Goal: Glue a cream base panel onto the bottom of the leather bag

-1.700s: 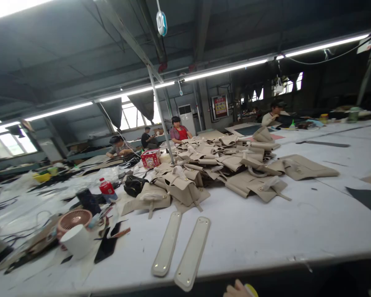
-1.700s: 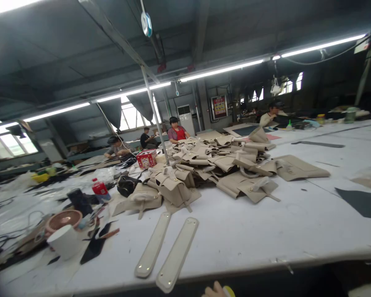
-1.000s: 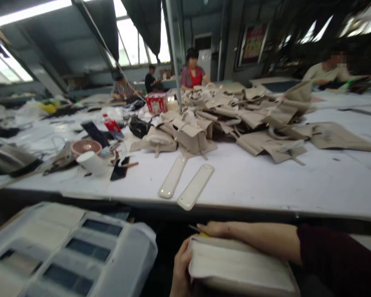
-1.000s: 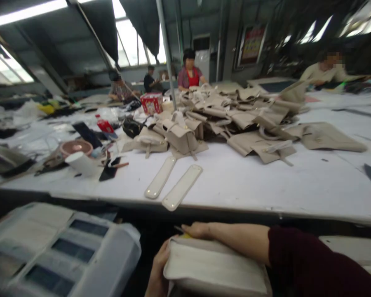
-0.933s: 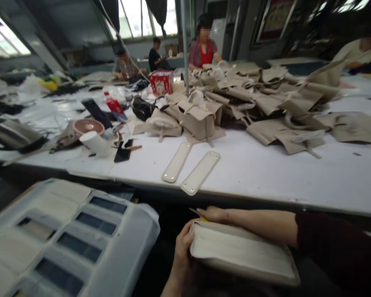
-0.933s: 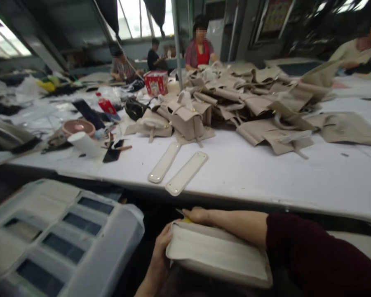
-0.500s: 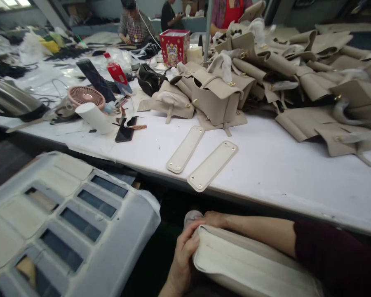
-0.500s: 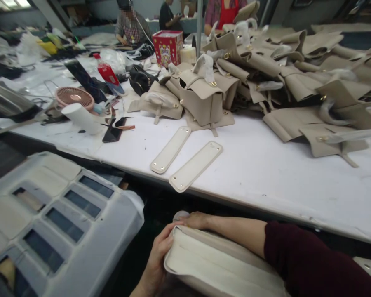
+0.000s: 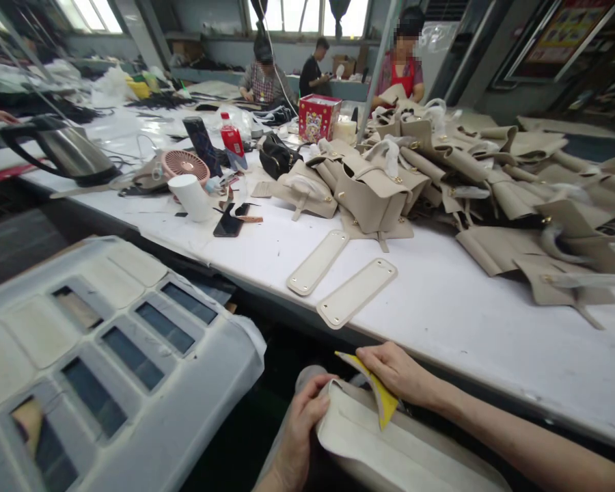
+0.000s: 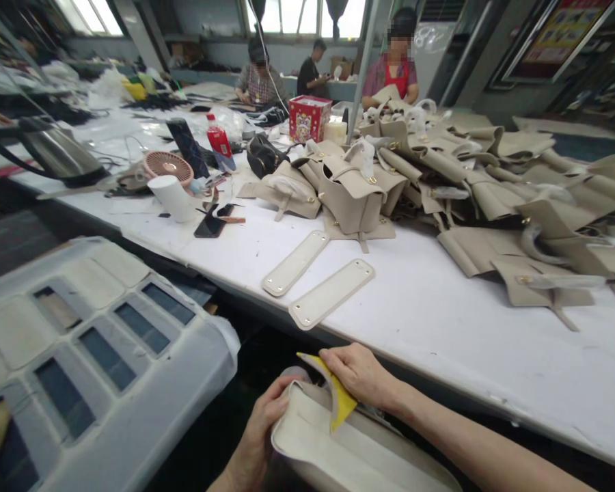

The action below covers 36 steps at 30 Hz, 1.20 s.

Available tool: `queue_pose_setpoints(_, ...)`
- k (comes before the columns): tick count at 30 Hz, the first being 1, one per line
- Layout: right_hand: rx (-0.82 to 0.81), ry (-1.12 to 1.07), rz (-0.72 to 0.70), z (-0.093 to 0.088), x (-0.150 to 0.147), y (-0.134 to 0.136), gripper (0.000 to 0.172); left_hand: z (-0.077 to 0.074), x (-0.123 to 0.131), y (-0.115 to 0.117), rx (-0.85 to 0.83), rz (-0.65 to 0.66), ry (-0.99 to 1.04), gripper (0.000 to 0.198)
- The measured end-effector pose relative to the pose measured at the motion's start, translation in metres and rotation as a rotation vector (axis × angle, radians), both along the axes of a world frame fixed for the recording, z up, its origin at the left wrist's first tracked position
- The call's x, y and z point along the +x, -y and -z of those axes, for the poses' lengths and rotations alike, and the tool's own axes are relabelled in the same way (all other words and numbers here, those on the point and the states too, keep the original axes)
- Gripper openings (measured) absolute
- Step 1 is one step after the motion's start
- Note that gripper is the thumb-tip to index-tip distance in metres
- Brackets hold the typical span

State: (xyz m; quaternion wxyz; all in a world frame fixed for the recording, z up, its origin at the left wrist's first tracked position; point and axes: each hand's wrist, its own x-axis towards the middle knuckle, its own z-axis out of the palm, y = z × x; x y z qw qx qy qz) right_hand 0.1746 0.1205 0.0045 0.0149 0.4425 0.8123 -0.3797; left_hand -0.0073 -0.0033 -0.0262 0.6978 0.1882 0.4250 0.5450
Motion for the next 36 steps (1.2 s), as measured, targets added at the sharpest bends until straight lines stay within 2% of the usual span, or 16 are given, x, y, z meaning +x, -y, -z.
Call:
queue_pose_setpoints(3,0.356,0.074,-0.254,-0.017,-0.012,0.002,0.06,-0.003,0.002,0.001,0.042,-0.046,0.069,0.038)
queue_pose_setpoints(5,0.502,0.12,-0.345,-0.025,-0.023,-0.004,0.056,-0.001,0.001,0.001,0.054,-0.081,0.072,0.041)
queue_pose_setpoints(8,0.599,0.103,-0.446,-0.034,-0.043,-0.017,0.054,0.003,-0.002,0.002,0.033,-0.093,0.057,0.045)
queue_pose_setpoints(10,0.629,0.08,-0.562,-0.038,-0.055,-0.027,0.054,0.005,-0.004,0.003,0.015,-0.087,0.059,0.05)
queue_pose_setpoints(15,0.636,0.007,-0.823,-0.035,-0.078,-0.041,0.057,-0.002,-0.006,0.002,-0.064,-0.109,0.023,0.073)
queue_pose_setpoints(17,0.644,-0.02,-0.869,-0.032,-0.082,-0.045,0.058,-0.006,-0.005,0.001,-0.066,-0.129,0.002,0.074)
queue_pose_setpoints(20,0.653,-0.049,-0.919,-0.029,-0.084,-0.048,0.056,-0.011,-0.003,0.0,-0.052,-0.177,-0.047,0.064)
queue_pose_setpoints(23,0.656,-0.08,-0.945,-0.027,-0.084,-0.05,0.054,-0.015,-0.002,0.0,-0.058,-0.17,-0.118,0.05)
queue_pose_setpoints(26,0.676,-0.11,-0.96,-0.026,-0.085,-0.049,0.054,-0.017,-0.001,0.001,-0.054,-0.163,-0.172,0.048)
queue_pose_setpoints(30,0.706,-0.163,-0.968,-0.023,-0.086,-0.049,0.054,-0.014,-0.002,0.005,-0.064,-0.169,-0.261,0.051)
queue_pose_setpoints(36,0.734,-0.192,-0.962,-0.016,-0.083,-0.046,0.054,-0.004,-0.01,0.011,-0.046,-0.03,-0.403,0.052)
